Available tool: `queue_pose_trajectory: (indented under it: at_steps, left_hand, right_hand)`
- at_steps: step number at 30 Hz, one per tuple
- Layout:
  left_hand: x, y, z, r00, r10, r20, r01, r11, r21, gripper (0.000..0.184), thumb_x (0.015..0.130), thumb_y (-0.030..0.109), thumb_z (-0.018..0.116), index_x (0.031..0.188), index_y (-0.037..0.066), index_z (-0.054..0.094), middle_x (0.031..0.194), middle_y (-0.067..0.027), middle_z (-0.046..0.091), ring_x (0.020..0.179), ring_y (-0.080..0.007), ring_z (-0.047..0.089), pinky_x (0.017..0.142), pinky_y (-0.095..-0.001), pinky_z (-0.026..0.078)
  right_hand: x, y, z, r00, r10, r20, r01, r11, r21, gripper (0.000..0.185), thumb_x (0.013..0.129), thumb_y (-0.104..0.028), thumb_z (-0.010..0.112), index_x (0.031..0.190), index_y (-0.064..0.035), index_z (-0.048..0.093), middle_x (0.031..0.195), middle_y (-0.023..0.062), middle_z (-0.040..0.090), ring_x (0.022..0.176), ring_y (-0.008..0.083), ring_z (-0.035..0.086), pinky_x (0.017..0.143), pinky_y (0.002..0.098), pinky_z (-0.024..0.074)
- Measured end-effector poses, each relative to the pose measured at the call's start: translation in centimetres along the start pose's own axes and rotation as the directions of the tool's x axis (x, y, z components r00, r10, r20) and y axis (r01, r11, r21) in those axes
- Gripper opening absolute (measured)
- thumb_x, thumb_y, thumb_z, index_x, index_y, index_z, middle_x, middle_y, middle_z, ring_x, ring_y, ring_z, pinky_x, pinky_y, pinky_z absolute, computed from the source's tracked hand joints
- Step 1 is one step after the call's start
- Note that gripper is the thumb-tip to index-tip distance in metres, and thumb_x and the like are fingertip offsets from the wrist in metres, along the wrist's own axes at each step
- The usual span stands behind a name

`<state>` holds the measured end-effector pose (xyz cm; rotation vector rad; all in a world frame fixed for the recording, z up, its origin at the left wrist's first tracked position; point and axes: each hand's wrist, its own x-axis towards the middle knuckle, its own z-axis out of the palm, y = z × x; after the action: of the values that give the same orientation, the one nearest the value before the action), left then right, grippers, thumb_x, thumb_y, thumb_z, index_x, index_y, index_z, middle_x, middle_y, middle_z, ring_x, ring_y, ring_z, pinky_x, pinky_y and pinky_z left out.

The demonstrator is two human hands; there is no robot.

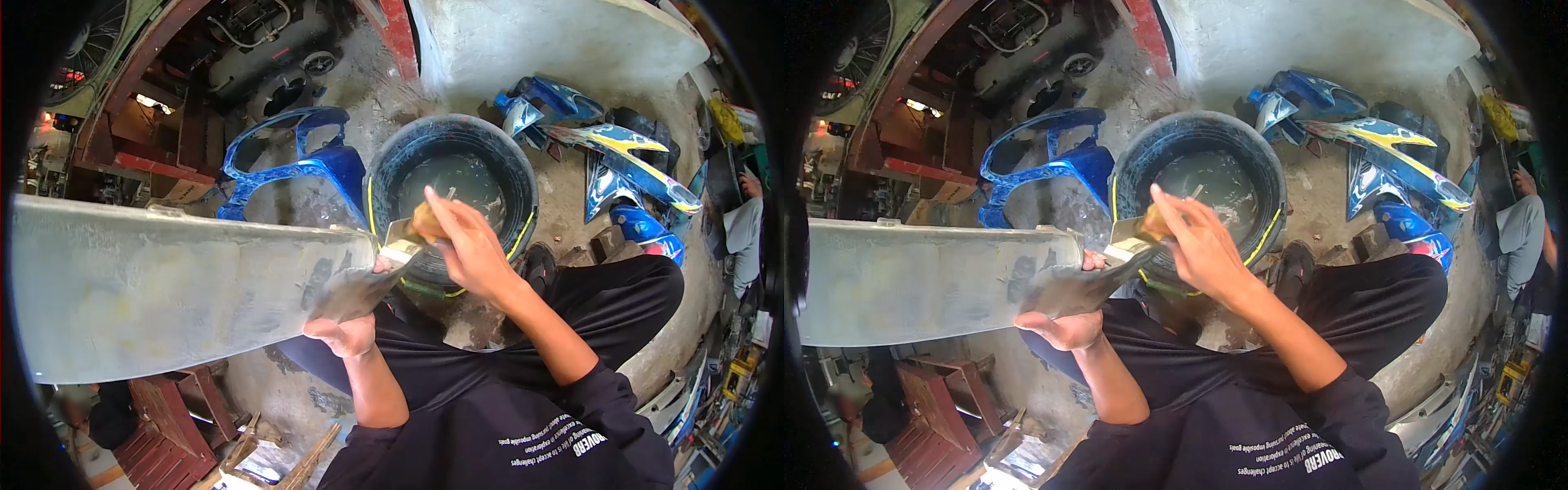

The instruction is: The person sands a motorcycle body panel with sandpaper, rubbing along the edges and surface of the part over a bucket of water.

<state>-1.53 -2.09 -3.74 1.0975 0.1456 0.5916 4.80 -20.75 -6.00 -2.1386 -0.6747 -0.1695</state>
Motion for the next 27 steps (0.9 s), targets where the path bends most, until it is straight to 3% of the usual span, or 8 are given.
queue_pose_trajectory:
  at_steps: [6, 9, 12, 17, 21, 23, 25, 27]
  left_hand:
    - [0.2, 0.2, 0.2, 0.991, -0.014, 0.133, 0.018, 0.999, -0.029, 0.097, 0.091, 0.082, 0.034, 0.143, 0.000, 0.037, 0.110, -0.0224, 0.057, 0.092, -0.0333, 0.056, 0.084, -0.0521, 0.048]
    - [-0.1, 0.0, 0.6, 0.998, -0.024, -0.050, 0.027, 0.998, 0.064, 0.098, 0.091, 0.082, 0.034, 0.143, -0.001, 0.037, 0.112, -0.0225, 0.057, 0.092, -0.0332, 0.056, 0.084, -0.0514, 0.048]
    - [0.5, 1.0, -0.2, 0.983, -0.033, 0.183, 0.024, 0.998, 0.051, 0.096, 0.092, 0.080, 0.036, 0.144, -0.001, 0.035, 0.118, -0.0225, 0.054, 0.091, -0.0343, 0.056, 0.083, -0.0520, 0.048]
    - [0.0, 0.0, 0.2, 0.992, -0.042, 0.116, 0.038, 0.999, 0.032, 0.095, 0.092, 0.080, 0.037, 0.145, 0.001, 0.036, 0.119, -0.0218, 0.054, 0.091, -0.0343, 0.055, 0.083, -0.0522, 0.047]
    - [0.4, 0.8, 0.0, 0.989, -0.056, 0.138, 0.059, 0.998, -0.013, 0.096, 0.091, 0.081, 0.037, 0.145, 0.002, 0.036, 0.120, -0.0215, 0.054, 0.090, -0.0337, 0.055, 0.082, -0.0520, 0.047]
    - [0.4, 0.4, 0.5, 0.997, -0.051, 0.062, 0.053, 0.998, -0.024, 0.096, 0.091, 0.081, 0.037, 0.144, 0.001, 0.036, 0.119, -0.0217, 0.054, 0.090, -0.0335, 0.055, 0.082, -0.0515, 0.047]
    - [0.3, 0.2, 0.3, 0.984, -0.029, 0.175, 0.017, 0.997, 0.070, 0.097, 0.091, 0.081, 0.037, 0.144, 0.000, 0.036, 0.118, -0.0218, 0.055, 0.091, -0.0334, 0.054, 0.081, -0.0511, 0.047]
    - [0.4, 0.5, 0.0, 0.984, -0.031, 0.174, 0.022, 0.998, 0.053, 0.097, 0.091, 0.081, 0.037, 0.144, 0.000, 0.036, 0.116, -0.0219, 0.055, 0.090, -0.0334, 0.054, 0.082, -0.0512, 0.047]
  right_hand:
    - [-0.9, 0.0, -0.1, 1.000, 0.020, -0.018, -0.022, 0.990, -0.142, 0.081, 0.080, 0.006, 0.065, 0.154, -0.0041, 0.033, 0.125, 0.0085, 0.068, 0.130, 0.0300, 0.053, 0.112, 0.0497, 0.0385]
    - [-0.5, -0.1, 0.2, 0.999, 0.027, 0.018, -0.025, 0.992, -0.120, 0.080, 0.080, 0.007, 0.064, 0.154, -0.0045, 0.035, 0.123, 0.0048, 0.071, 0.133, 0.0280, 0.051, 0.113, 0.0494, 0.0368]
    - [-1.7, -0.4, 0.0, 0.998, 0.055, 0.026, -0.055, 0.998, 0.005, 0.080, 0.080, 0.008, 0.063, 0.154, -0.0047, 0.035, 0.120, 0.0049, 0.072, 0.133, 0.0284, 0.051, 0.114, 0.0494, 0.0349]
    - [-0.4, 0.0, 0.6, 0.994, 0.080, -0.078, -0.087, 0.992, -0.094, 0.079, 0.080, 0.005, 0.064, 0.153, -0.0042, 0.036, 0.122, 0.0072, 0.071, 0.130, 0.0314, 0.053, 0.114, 0.0497, 0.0351]
    - [-1.9, -0.5, 0.6, 0.991, 0.130, 0.036, -0.133, 0.986, 0.097, 0.079, 0.080, 0.005, 0.064, 0.153, -0.0045, 0.035, 0.133, 0.0020, 0.066, 0.135, 0.0301, 0.049, 0.117, 0.0491, 0.0305]
    - [-1.9, -0.1, 0.3, 0.998, 0.062, -0.002, -0.062, 0.997, -0.046, 0.078, 0.080, 0.006, 0.063, 0.153, -0.0049, 0.036, 0.132, 0.0009, 0.067, 0.137, 0.0282, 0.049, 0.118, 0.0495, 0.0298]
    - [-1.2, 0.4, 0.1, 0.997, 0.069, -0.044, -0.075, 0.983, -0.169, 0.078, 0.080, 0.007, 0.062, 0.152, -0.0059, 0.037, 0.131, 0.0013, 0.068, 0.138, 0.0267, 0.048, 0.118, 0.0499, 0.0295]
    - [-1.4, -0.3, 0.2, 0.997, 0.075, -0.027, -0.078, 0.987, -0.143, 0.076, 0.082, 0.006, 0.062, 0.153, -0.0055, 0.037, 0.128, 0.0016, 0.070, 0.138, 0.0273, 0.047, 0.118, 0.0507, 0.0287]
